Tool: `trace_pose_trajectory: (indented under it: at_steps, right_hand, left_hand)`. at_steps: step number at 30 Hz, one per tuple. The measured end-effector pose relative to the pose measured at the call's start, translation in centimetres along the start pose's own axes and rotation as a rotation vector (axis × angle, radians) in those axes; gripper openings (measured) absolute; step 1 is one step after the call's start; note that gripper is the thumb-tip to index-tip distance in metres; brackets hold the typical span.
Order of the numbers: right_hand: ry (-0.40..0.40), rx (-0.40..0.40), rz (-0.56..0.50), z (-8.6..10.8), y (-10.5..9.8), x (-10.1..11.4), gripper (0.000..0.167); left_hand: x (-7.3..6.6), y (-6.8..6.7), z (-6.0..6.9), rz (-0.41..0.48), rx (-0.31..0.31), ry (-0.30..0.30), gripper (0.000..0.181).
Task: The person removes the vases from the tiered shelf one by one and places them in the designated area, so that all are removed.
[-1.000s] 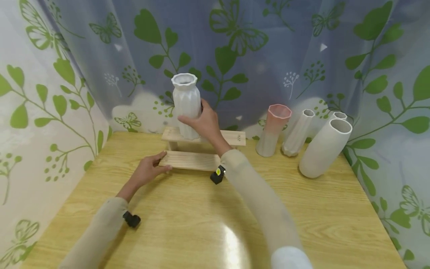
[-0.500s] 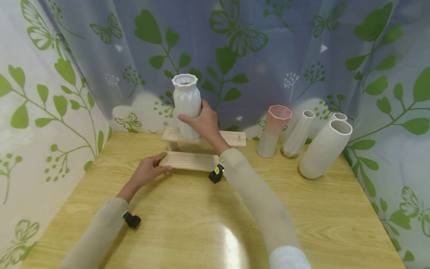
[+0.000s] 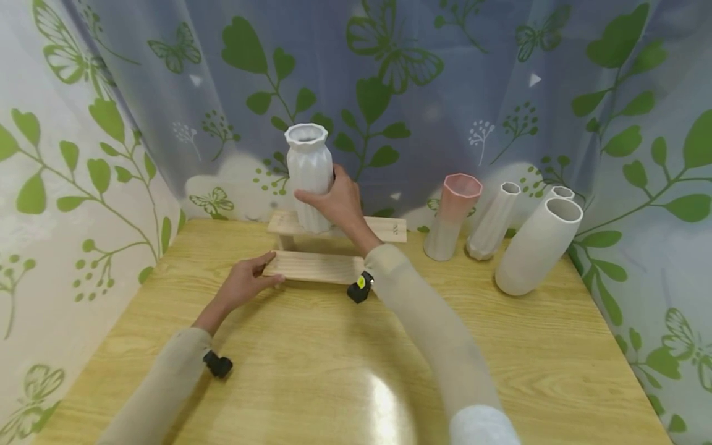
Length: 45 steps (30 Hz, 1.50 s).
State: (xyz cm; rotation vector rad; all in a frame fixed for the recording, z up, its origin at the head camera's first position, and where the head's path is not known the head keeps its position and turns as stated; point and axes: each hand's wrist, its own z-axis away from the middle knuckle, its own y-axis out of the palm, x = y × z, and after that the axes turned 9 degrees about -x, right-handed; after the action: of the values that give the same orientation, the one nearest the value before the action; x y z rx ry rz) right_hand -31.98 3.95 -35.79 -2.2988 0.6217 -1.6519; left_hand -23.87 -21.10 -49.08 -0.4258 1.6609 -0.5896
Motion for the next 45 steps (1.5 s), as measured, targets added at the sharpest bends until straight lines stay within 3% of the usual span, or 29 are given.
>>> trace_pose_trajectory:
  at_steps: [25,45]
  right_hand:
    - [-0.013,-0.049,-0.021,1.3,-5.2,-0.1,0.082]
    - [-0.058,-0.056,-0.079,3.8,-10.7,-1.5,0.08]
  left_hand:
    - [0.0,0.1,0.0,-0.004,0.005,0.01,0.079]
    - [0.0,0.0,0.0,-0.009,0.004,0.007,0.078]
